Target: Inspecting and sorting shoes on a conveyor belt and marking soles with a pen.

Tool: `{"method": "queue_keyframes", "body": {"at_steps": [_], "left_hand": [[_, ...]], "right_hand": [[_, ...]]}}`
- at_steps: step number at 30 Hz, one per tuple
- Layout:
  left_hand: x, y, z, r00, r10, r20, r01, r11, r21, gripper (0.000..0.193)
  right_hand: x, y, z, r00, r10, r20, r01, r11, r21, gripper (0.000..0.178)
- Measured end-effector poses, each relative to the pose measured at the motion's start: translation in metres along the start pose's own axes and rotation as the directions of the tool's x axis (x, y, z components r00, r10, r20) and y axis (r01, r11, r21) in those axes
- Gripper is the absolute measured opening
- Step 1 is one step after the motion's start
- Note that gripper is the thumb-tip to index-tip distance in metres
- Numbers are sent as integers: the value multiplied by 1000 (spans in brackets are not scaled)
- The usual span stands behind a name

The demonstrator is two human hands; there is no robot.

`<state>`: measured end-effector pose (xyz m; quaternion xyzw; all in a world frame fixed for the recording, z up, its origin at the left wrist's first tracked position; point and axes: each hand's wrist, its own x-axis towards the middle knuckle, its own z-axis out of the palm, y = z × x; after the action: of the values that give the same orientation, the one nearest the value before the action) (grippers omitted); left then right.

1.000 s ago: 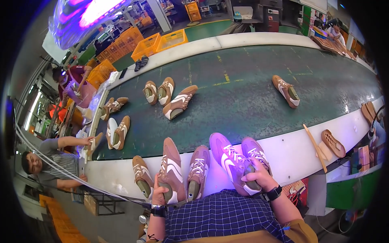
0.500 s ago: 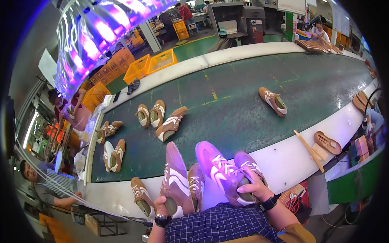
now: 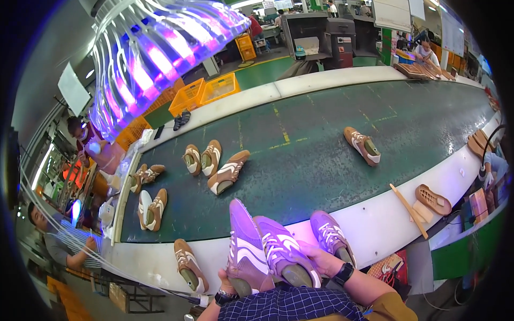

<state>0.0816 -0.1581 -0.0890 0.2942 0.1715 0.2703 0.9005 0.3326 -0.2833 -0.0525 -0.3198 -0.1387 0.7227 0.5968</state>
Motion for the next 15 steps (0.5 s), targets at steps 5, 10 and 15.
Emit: {"method": "queue_keyframes", "body": {"at_steps": [5, 10, 15], "left_hand": [[8, 14, 17, 979, -130, 158, 194, 840, -506, 88], [-4, -3, -13, 911, 20, -411, 66, 979, 193, 71], [-12, -1, 16, 989, -136, 51, 145, 941, -305, 103]], "right_hand": [[11, 6, -25, 962, 267, 58, -273, 951, 146, 51], [0, 18, -16, 934, 348, -82, -343, 937, 72, 53], [-7, 22, -36, 971, 236, 23, -237, 959, 158, 60]]}}
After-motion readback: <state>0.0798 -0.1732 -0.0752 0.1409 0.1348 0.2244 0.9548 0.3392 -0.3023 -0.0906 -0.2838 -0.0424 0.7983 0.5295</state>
